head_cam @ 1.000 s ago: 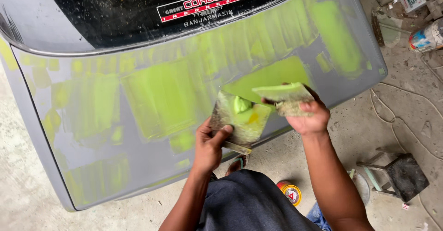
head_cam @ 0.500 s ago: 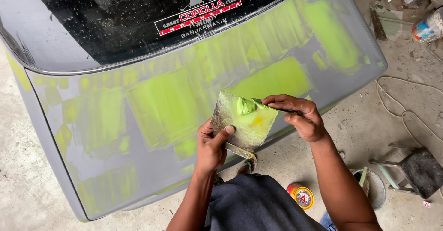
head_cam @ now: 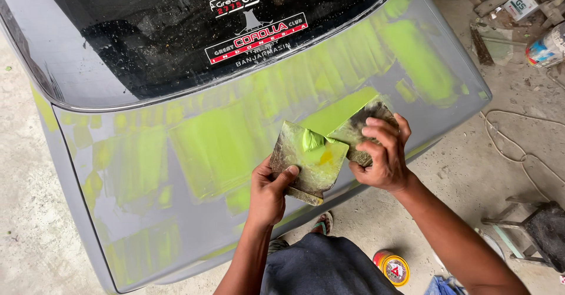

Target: The person applies a green body filler to the rear trunk of a gray car using a putty knife and a sanding block. They spread the filler across the surface and smooth it out, occasionally reloading the putty knife from the sanding block.

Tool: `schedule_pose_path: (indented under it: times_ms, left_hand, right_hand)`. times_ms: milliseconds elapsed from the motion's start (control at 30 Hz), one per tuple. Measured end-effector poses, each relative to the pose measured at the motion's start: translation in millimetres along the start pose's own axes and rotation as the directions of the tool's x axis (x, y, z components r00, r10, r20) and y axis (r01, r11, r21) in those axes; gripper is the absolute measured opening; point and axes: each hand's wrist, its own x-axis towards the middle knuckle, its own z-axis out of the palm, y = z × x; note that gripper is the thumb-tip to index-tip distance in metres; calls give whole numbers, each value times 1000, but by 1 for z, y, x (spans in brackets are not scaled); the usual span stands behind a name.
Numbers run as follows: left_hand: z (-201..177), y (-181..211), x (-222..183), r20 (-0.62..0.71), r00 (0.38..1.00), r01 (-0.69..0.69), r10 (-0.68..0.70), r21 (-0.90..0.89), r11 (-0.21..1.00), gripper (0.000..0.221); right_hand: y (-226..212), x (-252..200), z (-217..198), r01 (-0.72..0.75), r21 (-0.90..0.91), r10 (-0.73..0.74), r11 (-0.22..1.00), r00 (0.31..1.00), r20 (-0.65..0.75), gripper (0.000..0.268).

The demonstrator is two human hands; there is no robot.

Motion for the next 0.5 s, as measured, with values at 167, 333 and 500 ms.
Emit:
schedule_pose_path:
  times_ms: [167,333,500]
  left_hand:
    - [8,4,10,3,1000,-20,20,-13,1000,8]
    - [22,12,15,59,998,-22,24,-29,999,10]
    - [28,13,24,88,996,-23,31,-96,995,10]
  right_hand:
    - [-3,-19,8,150,-49,-155,987,982,-109,27]
    - [-10,-40,9,236,-77,-242,969,966,-88,19]
    - [-41,-30,7,171,21,-172,985,980,96,7]
